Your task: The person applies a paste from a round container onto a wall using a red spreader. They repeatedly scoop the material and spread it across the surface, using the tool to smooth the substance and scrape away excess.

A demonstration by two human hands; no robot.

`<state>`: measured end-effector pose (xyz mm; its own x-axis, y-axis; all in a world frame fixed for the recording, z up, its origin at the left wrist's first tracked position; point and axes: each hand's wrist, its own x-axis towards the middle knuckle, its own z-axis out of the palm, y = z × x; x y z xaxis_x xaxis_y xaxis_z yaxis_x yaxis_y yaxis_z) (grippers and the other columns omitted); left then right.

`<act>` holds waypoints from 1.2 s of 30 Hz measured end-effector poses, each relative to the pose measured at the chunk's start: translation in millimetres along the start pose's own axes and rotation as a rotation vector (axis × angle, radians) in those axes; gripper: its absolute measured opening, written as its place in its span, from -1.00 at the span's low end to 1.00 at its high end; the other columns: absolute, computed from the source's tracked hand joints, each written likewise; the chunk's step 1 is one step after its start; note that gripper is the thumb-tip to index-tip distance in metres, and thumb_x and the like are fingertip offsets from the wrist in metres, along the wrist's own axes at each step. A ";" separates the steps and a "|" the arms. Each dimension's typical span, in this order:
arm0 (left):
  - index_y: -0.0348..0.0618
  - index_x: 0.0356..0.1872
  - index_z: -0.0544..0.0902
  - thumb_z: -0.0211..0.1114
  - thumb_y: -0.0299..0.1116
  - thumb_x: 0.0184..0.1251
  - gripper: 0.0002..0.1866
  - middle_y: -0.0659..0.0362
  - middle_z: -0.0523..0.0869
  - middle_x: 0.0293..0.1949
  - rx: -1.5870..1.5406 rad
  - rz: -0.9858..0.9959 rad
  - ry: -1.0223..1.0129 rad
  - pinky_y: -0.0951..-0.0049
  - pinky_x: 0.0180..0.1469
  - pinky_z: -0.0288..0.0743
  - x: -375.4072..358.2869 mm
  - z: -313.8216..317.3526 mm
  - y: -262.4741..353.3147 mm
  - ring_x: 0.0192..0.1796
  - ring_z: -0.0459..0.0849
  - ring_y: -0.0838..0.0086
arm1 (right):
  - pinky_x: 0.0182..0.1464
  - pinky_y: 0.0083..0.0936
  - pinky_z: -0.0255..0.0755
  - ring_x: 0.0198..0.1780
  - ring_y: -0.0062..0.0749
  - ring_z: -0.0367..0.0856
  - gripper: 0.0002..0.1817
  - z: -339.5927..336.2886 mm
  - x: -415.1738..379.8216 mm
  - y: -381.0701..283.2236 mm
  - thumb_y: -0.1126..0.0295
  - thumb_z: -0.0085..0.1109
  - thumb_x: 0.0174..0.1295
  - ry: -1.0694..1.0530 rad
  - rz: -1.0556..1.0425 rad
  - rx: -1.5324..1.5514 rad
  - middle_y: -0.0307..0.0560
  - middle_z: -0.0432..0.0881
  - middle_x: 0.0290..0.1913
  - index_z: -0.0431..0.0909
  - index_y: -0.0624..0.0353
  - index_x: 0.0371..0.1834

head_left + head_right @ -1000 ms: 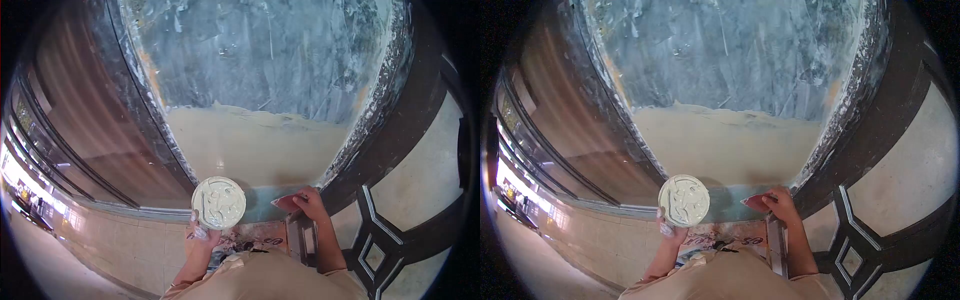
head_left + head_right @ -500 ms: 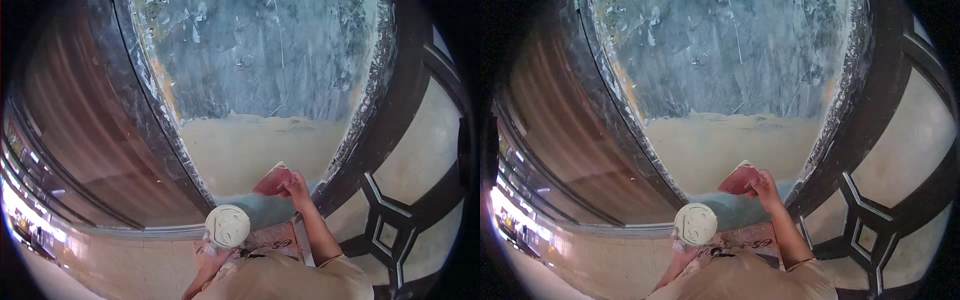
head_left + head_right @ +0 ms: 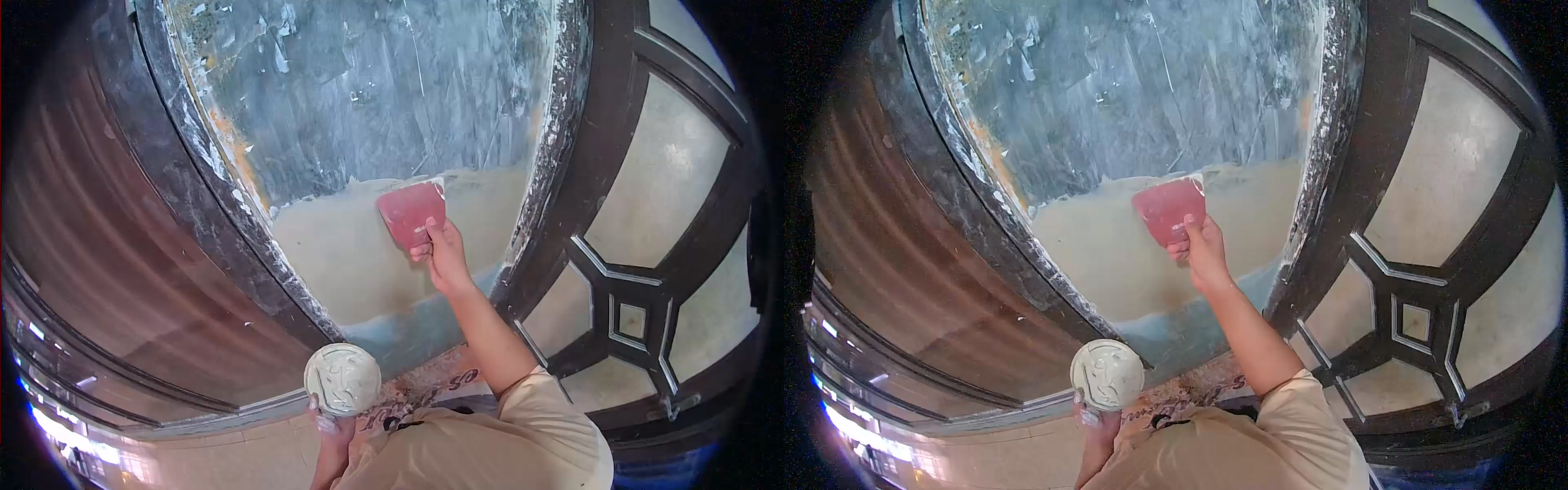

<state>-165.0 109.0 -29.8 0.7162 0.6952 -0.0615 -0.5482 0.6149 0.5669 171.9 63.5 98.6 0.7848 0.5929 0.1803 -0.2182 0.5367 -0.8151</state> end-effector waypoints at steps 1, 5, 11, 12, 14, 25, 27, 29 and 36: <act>-0.01 0.42 0.18 -0.04 0.11 0.34 -0.30 0.13 0.32 0.37 0.002 -0.010 -0.001 0.04 0.39 0.14 -0.3 -2.6 -0.2 0.37 0.31 0.21 | -0.50 -0.63 0.44 -0.54 -0.58 0.55 -0.77 -6.5 1.1 13.1 0.24 -0.07 0.44 0.029 0.020 -0.022 -0.20 0.60 -0.27 0.42 0.12 0.00; -0.02 0.42 0.19 -0.04 0.11 0.31 -0.29 0.10 0.31 0.38 -0.042 -0.029 -0.002 0.07 0.40 0.15 -0.8 -22.5 -1.5 0.37 0.31 0.19 | -0.59 -0.62 0.37 -0.59 -0.61 0.49 -0.75 -51.0 -53.0 63.4 0.21 -0.09 0.45 0.130 0.215 -0.018 -0.23 0.56 -0.31 0.37 0.07 0.06; -0.06 0.41 0.21 -0.06 0.14 0.29 -0.26 0.09 0.29 0.39 0.016 -0.038 -0.001 0.08 0.41 0.12 0.2 -18.9 10.0 0.39 0.27 0.18 | -0.60 -0.73 0.28 -0.57 -0.63 0.44 -0.80 7.8 -14.1 -22.3 0.25 -0.11 0.44 0.131 -0.040 -0.002 -0.24 0.53 -0.27 0.40 0.09 -0.05; -0.09 0.40 0.21 -0.10 0.15 0.30 -0.26 0.09 0.28 0.40 0.090 -0.068 -0.053 0.09 0.42 0.10 -3.8 -28.4 13.5 0.40 0.25 0.18 | -0.61 -0.71 0.26 -0.55 -0.64 0.43 -0.79 10.1 -2.2 -26.0 0.23 -0.11 0.44 0.086 -0.065 -0.053 -0.26 0.51 -0.28 0.38 0.10 -0.06; -0.09 0.40 0.21 -0.12 0.16 0.30 -0.26 0.08 0.28 0.40 0.057 -0.076 -0.006 0.08 0.42 0.10 -3.8 -22.1 11.7 0.40 0.25 0.19 | -0.62 -0.66 0.21 -0.56 -0.65 0.36 -0.78 5.1 7.9 -8.6 0.20 -0.11 0.44 0.104 -0.100 -0.137 -0.28 0.48 -0.32 0.37 0.11 -0.11; -0.20 0.38 0.20 -0.13 0.11 0.36 -0.29 0.05 0.31 0.37 0.374 0.067 -0.055 0.16 0.40 0.15 -11.4 -21.5 9.2 0.36 0.31 0.22 | -0.67 -0.73 0.07 -0.63 -0.78 0.19 -0.81 -20.7 -9.4 -8.5 0.18 -0.05 0.42 0.256 -0.120 -0.063 -0.40 0.41 -0.44 0.41 0.02 -0.13; -0.20 0.38 0.21 -0.12 0.09 0.36 -0.29 0.04 0.34 0.35 -0.004 0.019 -0.021 0.15 0.39 0.16 -11.8 -7.0 6.1 0.35 0.33 0.22 | -0.65 -0.74 0.08 -0.61 -0.79 0.20 -0.82 -10.3 4.9 -22.8 0.18 -0.06 0.43 0.208 -0.195 -0.108 -0.41 0.40 -0.45 0.40 0.02 -0.16; -0.19 0.38 0.21 -0.08 0.08 0.34 -0.30 0.03 0.34 0.35 0.169 0.048 0.032 0.13 0.40 0.16 -8.6 -8.6 0.2 0.35 0.34 0.21 | -0.62 -0.74 0.10 -0.60 -0.78 0.21 -0.82 -13.6 14.4 -18.7 0.19 -0.08 0.44 0.263 -0.129 -0.217 -0.41 0.40 -0.44 0.40 0.02 -0.16; -0.15 0.38 0.22 -0.03 0.14 0.32 -0.27 0.08 0.31 0.38 -0.092 0.018 0.044 0.15 0.42 0.14 -3.3 0.7 -26.7 0.37 0.30 0.21 | -0.70 -0.69 0.04 -0.67 -0.72 0.22 -0.73 -99.9 -66.7 97.4 0.06 -0.04 0.38 0.296 0.291 -0.102 -0.41 0.43 -0.47 0.43 -0.01 -0.16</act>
<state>-152.5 90.0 -44.2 0.6871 0.7211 -0.0891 -0.6000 0.6323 0.4902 156.3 16.2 -47.8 0.8352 0.5045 -0.2189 -0.4080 0.3017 -0.8617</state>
